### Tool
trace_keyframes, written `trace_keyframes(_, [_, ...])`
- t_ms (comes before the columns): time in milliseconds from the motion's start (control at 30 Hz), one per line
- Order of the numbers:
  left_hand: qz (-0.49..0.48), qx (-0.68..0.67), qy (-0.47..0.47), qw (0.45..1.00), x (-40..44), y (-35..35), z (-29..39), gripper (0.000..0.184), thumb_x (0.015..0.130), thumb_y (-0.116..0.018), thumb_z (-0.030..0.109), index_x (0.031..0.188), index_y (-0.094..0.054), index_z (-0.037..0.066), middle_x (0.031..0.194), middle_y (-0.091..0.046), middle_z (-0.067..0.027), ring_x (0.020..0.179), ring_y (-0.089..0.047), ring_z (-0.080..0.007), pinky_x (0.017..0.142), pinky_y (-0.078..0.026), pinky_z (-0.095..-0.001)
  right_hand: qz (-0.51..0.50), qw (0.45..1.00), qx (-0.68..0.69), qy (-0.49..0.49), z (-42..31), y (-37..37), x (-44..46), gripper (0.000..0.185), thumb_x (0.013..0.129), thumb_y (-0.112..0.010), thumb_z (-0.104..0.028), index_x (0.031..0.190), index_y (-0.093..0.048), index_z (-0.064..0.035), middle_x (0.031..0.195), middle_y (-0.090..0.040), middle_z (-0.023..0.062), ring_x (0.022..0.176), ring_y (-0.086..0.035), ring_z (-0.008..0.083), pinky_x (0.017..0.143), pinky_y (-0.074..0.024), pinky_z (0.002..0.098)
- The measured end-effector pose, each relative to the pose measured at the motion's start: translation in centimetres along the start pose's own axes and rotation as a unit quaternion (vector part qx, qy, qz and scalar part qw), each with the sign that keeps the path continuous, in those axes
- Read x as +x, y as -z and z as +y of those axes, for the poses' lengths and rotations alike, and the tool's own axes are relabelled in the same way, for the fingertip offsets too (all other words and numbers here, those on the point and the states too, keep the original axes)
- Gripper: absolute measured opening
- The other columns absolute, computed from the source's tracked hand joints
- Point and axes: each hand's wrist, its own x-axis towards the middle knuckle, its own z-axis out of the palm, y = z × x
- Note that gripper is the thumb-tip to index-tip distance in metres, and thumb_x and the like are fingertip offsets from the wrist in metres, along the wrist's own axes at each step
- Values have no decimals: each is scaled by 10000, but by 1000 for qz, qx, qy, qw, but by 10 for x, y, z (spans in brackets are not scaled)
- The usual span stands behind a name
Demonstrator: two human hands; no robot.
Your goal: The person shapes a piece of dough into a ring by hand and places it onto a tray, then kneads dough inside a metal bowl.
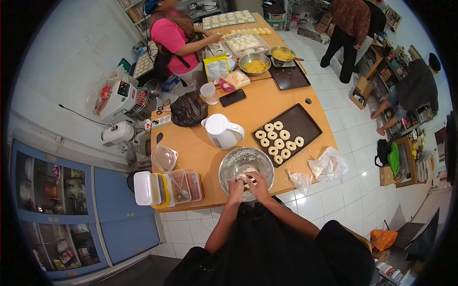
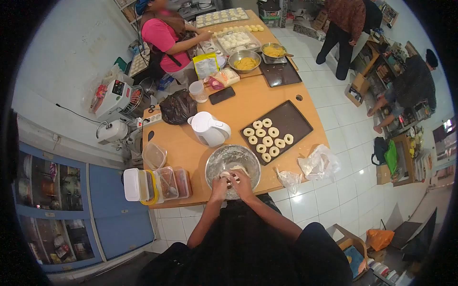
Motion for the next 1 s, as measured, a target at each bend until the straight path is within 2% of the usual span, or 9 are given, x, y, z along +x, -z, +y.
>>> trace_keyframes(67, [-3,-45,58,997,-6,-2,1,218,844,-524,-2,1044,-606,-29,901,-671,-170,804,-661,-256,744,-514,-351,-11,1000,13,-9,1,-2,0,218,864,-649,-48,1075,-675,2,1005,-656,152,906,-649,254,801,-507,343])
trace_keyframes(167, [74,381,-288,876,-11,3,2,216,851,-512,-9,1049,-596,-31,930,-658,-142,829,-654,-236,748,-511,-363,-26,1000,6,1,9,-4,2,224,866,-645,-50,1082,-675,2,1010,-657,157,912,-648,257,807,-507,341])
trace_keyframes(267, [25,344,-240,908,-12,10,16,212,864,-494,-5,1051,-592,-30,991,-639,-131,860,-643,-218,747,-509,-373,-5,1000,11,17,18,-10,2,226,866,-643,-52,1082,-675,5,1013,-660,163,915,-651,259,804,-511,335])
trace_keyframes(467, [-18,-112,148,982,-7,4,14,229,865,-533,43,1068,-602,-40,940,-661,-136,841,-657,-223,726,-518,-369,-8,999,15,-33,28,-12,4,187,893,-629,-54,1063,-675,12,1033,-671,135,875,-662,198,764,-522,302])
trace_keyframes(567, [1,-49,92,995,-13,1,18,228,872,-544,68,1072,-610,-22,907,-671,-115,819,-663,-226,718,-521,-361,-5,999,-32,10,21,-8,6,187,888,-636,-57,1057,-671,15,1021,-673,148,855,-666,215,751,-522,314])
trace_keyframes(667, [5,244,-126,962,-2,9,-4,233,885,-531,75,1093,-608,4,919,-664,-79,803,-659,-226,704,-521,-348,-7,998,-52,24,8,-1,9,193,887,-640,-66,1057,-666,20,997,-674,156,849,-667,233,744,-522,329])
trace_keyframes(767, [-42,198,-109,973,-4,15,16,248,881,-538,78,1105,-600,-9,926,-661,-97,774,-654,-232,693,-520,-349,-23,998,-53,32,-3,-1,9,200,890,-643,-82,1060,-661,22,972,-678,155,848,-666,237,744,-521,339])
trace_keyframes(867, [-53,-231,204,950,3,16,8,239,857,-552,58,1070,-603,-40,922,-660,-154,790,-651,-229,714,-511,-371,-22,999,-29,8,-3,-2,5,197,894,-644,-93,1054,-661,21,957,-684,138,848,-663,216,745,-519,335])
trace_keyframes(1000, [-13,74,37,996,-9,7,11,245,853,-571,61,1068,-594,-53,945,-653,-206,858,-654,-291,760,-499,-409,-18,999,15,-40,17,-4,4,187,895,-643,-89,1051,-664,12,953,-683,112,846,-655,180,752,-515,313])
